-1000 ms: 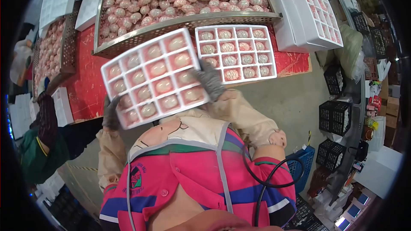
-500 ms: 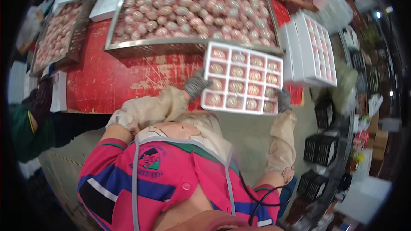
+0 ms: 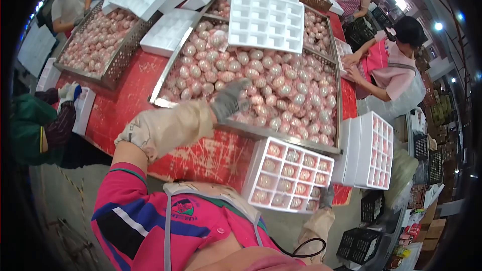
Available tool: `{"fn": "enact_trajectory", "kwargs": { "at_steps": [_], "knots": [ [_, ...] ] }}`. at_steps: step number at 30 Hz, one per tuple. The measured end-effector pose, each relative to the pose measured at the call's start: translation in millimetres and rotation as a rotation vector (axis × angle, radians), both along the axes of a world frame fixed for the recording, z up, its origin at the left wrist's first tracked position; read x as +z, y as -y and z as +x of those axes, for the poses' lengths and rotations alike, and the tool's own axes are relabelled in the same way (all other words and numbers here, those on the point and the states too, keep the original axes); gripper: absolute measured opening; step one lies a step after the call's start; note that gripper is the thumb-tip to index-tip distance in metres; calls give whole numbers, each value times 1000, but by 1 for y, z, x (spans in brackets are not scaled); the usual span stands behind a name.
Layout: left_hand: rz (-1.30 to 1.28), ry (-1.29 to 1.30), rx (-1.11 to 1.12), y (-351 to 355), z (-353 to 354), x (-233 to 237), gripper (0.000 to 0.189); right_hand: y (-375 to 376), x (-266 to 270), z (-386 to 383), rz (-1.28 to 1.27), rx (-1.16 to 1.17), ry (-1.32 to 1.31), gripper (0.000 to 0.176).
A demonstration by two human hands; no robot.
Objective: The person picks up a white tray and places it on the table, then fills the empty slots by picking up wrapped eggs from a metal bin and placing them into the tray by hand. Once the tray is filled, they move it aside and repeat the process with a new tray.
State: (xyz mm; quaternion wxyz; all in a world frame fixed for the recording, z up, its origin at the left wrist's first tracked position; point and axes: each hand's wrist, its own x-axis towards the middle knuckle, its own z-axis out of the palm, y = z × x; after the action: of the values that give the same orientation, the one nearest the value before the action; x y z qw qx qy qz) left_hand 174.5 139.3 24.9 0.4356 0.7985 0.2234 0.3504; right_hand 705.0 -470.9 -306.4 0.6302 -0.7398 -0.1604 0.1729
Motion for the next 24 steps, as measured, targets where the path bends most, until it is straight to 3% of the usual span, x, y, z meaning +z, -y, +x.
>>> {"fn": "enact_trajectory", "kwargs": {
  "at_steps": [1, 2, 3, 4, 5, 6, 9, 12, 17, 18, 20, 24],
  "knots": [
    [130, -66, 259, -39, 2, 24, 55, -38, 70, -53, -112, 56, 41, 34],
    [124, 22, 303, -100, 9, 11, 54, -81, 151, -116, -222, 115, 89, 35],
    [250, -146, 451, -127, 11, 46, 57, -149, 271, -207, -328, 174, 140, 36],
    [330, -203, 714, -185, 25, 6, 63, -150, 275, -213, -331, 156, 94, 36],
    [304, -328, 764, -228, 33, -8, 78, -145, 268, -207, -331, 152, 72, 37],
    [268, -360, 802, -246, 40, 1, 65, -144, 265, -206, -335, 152, 55, 37],
    [118, -585, 727, -296, 64, -3, 62, -148, 260, -198, -336, 142, 32, 38],
    [82, -617, 704, -310, 70, -5, 59, -151, 260, -196, -328, 142, 17, 39],
    [112, -320, 690, -297, 21, 12, 54, -145, 254, -199, -270, 159, 7, 42],
    [116, -236, 677, -293, 5, 19, 53, -143, 254, -198, -353, 113, 66, 38],
    [109, -79, 614, -278, -27, 38, 52, -144, 251, -201, -234, 72, -18, 39],
    [-15, 137, 409, -224, -130, 60, 49, -139, 264, -196, -616, 172, 154, 55]
  ]
}}
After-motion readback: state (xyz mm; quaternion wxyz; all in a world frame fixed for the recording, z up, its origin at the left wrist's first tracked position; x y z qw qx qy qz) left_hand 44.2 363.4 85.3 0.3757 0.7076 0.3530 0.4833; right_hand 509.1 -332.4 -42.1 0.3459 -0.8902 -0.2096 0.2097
